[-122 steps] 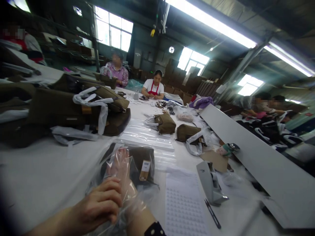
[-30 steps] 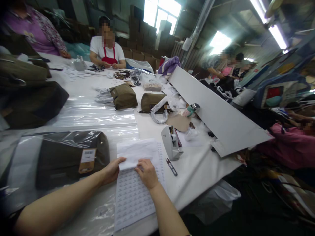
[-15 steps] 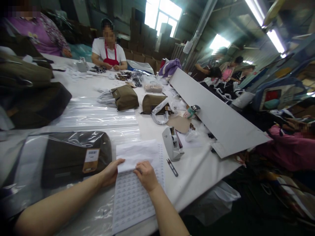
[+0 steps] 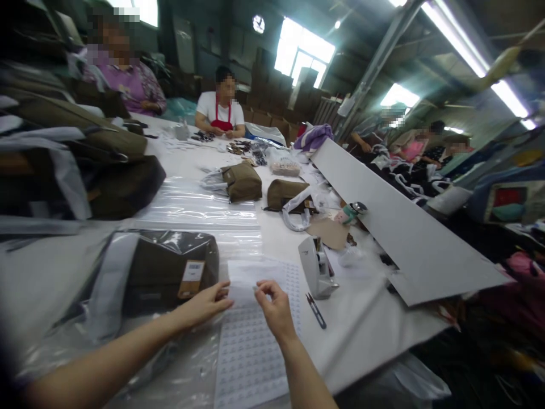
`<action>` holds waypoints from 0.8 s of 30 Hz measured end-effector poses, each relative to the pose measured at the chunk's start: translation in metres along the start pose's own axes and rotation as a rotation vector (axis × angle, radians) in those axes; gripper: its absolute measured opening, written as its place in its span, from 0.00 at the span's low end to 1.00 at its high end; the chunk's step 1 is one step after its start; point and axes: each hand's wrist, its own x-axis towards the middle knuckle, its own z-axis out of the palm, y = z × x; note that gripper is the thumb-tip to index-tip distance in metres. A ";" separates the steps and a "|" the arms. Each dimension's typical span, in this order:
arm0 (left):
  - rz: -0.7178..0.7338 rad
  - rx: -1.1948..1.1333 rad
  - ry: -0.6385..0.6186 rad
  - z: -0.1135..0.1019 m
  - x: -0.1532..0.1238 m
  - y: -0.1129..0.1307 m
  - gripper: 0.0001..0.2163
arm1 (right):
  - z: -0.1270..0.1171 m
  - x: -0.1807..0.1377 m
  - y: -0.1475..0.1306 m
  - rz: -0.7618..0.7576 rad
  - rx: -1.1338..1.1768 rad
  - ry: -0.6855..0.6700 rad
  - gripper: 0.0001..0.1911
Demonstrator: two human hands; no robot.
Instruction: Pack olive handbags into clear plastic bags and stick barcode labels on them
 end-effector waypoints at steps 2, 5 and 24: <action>0.284 0.343 0.053 -0.026 -0.036 0.005 0.21 | 0.017 0.017 -0.025 0.002 0.093 -0.083 0.10; 0.729 0.983 0.220 -0.075 -0.090 0.000 0.16 | 0.063 0.046 -0.067 -0.005 0.126 -0.273 0.11; 0.900 1.718 0.680 -0.170 -0.111 -0.112 0.28 | 0.333 0.164 -0.156 0.068 -0.759 -0.706 0.04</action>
